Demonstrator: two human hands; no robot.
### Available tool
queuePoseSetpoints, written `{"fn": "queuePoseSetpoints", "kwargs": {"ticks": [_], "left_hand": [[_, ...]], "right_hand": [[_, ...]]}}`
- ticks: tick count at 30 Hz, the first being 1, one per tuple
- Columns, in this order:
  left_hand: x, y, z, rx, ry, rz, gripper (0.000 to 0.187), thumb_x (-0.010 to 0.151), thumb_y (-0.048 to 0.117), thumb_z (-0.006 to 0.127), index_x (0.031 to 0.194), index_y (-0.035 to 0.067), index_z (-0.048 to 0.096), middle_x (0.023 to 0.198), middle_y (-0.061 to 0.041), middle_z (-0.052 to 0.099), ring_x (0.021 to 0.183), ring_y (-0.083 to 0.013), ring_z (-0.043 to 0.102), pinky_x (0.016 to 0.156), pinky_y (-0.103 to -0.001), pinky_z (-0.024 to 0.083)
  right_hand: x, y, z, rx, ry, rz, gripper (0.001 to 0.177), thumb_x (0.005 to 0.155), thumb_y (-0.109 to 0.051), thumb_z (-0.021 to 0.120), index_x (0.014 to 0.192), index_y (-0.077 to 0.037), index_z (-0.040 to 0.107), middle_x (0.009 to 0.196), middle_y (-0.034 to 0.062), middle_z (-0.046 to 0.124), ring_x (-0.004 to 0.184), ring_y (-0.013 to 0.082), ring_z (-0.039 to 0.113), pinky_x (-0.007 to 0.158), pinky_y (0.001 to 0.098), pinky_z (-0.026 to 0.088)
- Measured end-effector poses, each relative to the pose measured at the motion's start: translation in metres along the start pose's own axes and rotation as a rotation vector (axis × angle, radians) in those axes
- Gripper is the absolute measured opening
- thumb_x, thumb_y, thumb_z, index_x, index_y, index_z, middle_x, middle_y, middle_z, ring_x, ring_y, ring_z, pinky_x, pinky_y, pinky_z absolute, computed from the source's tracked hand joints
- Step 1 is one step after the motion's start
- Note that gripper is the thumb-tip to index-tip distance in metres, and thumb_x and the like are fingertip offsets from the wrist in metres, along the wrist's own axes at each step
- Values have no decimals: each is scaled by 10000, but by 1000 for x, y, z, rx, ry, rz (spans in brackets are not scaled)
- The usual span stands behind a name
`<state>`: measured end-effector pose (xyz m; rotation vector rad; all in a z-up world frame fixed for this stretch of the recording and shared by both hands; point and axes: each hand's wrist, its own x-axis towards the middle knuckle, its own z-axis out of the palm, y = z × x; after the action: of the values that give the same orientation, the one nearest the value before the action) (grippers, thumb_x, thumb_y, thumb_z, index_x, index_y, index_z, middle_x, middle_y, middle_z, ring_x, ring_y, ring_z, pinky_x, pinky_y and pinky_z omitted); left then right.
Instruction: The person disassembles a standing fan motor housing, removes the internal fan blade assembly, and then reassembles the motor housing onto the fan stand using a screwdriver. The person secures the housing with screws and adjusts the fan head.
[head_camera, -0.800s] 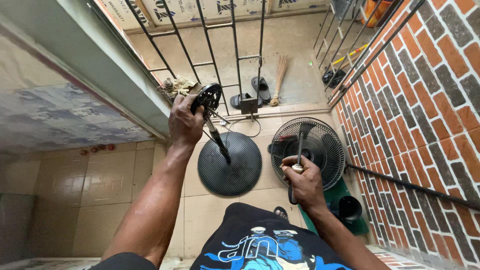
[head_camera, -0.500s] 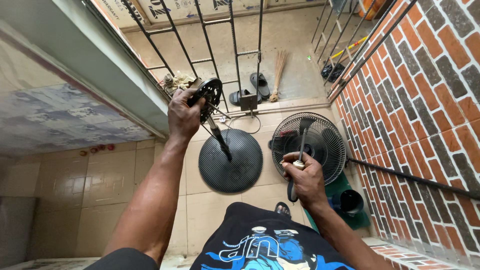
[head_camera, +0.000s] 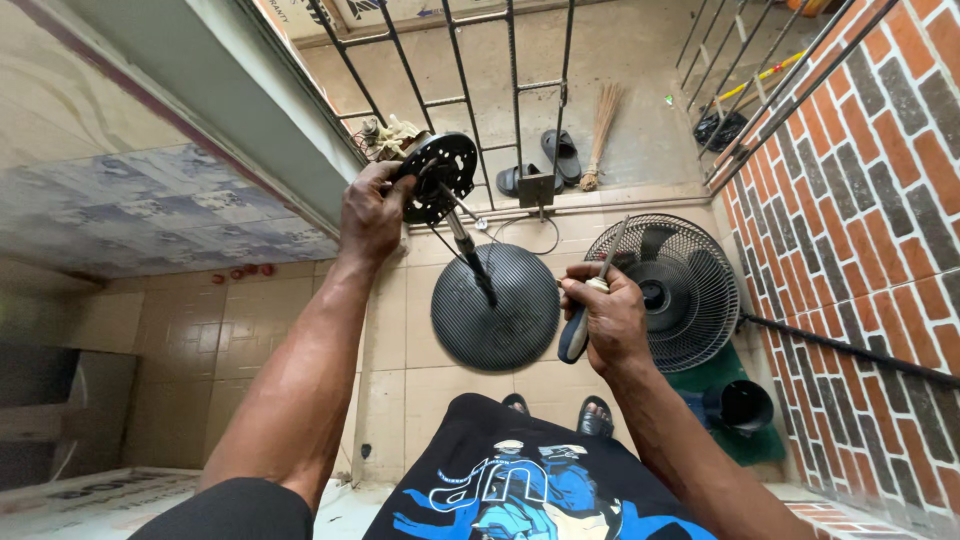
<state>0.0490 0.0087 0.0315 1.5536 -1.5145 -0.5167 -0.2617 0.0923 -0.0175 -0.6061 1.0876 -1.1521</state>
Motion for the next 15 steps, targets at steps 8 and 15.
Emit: {"fn": "queuePoseSetpoints", "kwargs": {"ticks": [8,15], "left_hand": [[30,-8,3,-75,-112,-60,160,1018,145,647,1093,59,760,964,-75,793,810,-155,737,735,-301,621],[35,-15,-5,-90,-145,-125,154,1014,146,668,1081,52,771,920,-71,788,774,-132,712,695,-283,588]], "right_hand": [[26,-6,33,122,-90,-44,208,893,32,712,1085,43,634,796,105,685,669,159,670,612,251,554],[34,2,33,191,-95,-26,206,871,35,717,1066,32,650,800,103,702,654,146,660,588,243,536]]}}
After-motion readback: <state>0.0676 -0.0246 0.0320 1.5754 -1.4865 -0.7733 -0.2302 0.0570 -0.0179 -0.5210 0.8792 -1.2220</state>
